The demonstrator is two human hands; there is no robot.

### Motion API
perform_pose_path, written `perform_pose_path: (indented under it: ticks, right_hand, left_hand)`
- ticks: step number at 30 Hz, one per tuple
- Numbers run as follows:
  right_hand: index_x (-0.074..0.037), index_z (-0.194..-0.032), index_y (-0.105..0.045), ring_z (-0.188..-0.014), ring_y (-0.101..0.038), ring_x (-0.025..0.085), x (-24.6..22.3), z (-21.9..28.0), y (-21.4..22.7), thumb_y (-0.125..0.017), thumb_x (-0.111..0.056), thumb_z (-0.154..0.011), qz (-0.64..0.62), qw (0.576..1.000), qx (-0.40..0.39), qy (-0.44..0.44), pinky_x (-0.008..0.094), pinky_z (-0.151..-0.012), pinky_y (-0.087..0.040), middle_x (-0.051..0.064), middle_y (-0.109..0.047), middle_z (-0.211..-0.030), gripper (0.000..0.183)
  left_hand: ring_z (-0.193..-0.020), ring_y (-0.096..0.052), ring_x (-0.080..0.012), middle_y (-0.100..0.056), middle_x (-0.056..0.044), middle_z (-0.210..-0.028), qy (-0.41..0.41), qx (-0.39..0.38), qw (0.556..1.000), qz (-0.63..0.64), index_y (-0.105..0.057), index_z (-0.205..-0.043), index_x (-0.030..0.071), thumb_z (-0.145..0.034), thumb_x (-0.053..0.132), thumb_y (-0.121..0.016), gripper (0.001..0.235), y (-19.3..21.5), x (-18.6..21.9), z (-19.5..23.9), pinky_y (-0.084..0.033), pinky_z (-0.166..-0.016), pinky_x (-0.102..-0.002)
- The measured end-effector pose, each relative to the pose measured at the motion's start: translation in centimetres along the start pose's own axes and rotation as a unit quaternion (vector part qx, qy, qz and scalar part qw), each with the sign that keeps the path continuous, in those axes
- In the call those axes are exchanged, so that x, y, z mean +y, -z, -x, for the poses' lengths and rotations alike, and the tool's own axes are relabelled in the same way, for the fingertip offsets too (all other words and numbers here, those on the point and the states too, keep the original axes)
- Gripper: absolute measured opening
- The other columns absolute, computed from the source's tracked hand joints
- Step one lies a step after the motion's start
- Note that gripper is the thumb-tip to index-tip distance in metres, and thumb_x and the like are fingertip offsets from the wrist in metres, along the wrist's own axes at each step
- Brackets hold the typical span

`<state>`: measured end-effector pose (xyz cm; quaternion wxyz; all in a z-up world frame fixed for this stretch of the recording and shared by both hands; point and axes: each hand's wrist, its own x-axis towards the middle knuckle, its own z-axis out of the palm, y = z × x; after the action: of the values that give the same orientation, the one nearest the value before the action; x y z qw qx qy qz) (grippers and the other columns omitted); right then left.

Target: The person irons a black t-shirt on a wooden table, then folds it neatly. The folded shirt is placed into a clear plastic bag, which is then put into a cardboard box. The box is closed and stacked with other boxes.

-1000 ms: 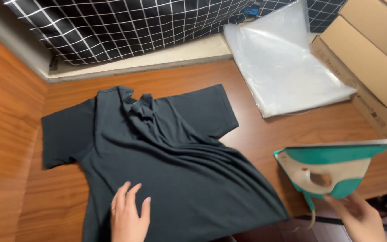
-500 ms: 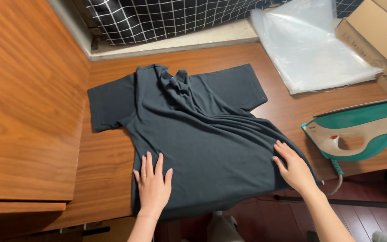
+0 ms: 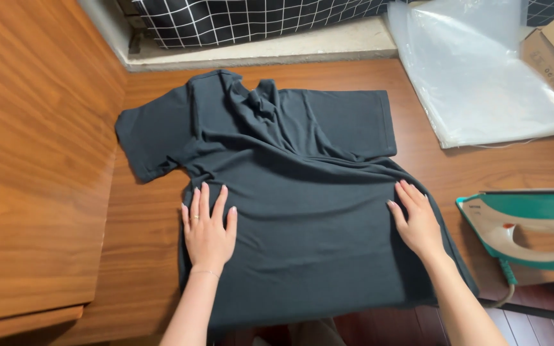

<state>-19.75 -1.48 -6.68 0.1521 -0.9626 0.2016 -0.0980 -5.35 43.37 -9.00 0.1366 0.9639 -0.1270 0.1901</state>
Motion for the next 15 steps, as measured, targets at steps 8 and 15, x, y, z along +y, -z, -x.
perform_pose_path:
  ticks: [8,15]
  right_hand:
    - [-0.014,-0.163,-0.053,-0.159,-0.041,0.030,-1.1,-7.9,-2.0,-0.054,-0.040,-0.114,-0.011,0.999,0.013,0.029,0.053,-0.132,-0.027,0.008,-0.048,-0.171,0.056]
    - [-0.011,-0.160,-0.057,-0.156,-0.045,0.031,-3.1,-9.3,-2.2,-0.057,-0.032,-0.113,-0.014,0.997,0.064,0.037,0.054,-0.132,-0.028,0.012,-0.052,-0.167,0.051]
  left_hand:
    - [-0.162,-0.036,-0.0237,-0.042,-0.004,-0.173,0.011,-0.006,1.000,-0.003,-0.052,-0.160,0.039,-0.110,0.056,-0.046,0.053,-4.0,-1.3,-7.2,-0.023,-0.132,-0.057]
    - [-0.161,-0.038,-0.0246,-0.047,-0.006,-0.171,-0.011,0.011,1.000,0.010,-0.056,-0.157,0.036,-0.109,0.054,-0.051,0.052,-5.6,-2.0,-10.6,-0.024,-0.132,-0.056]
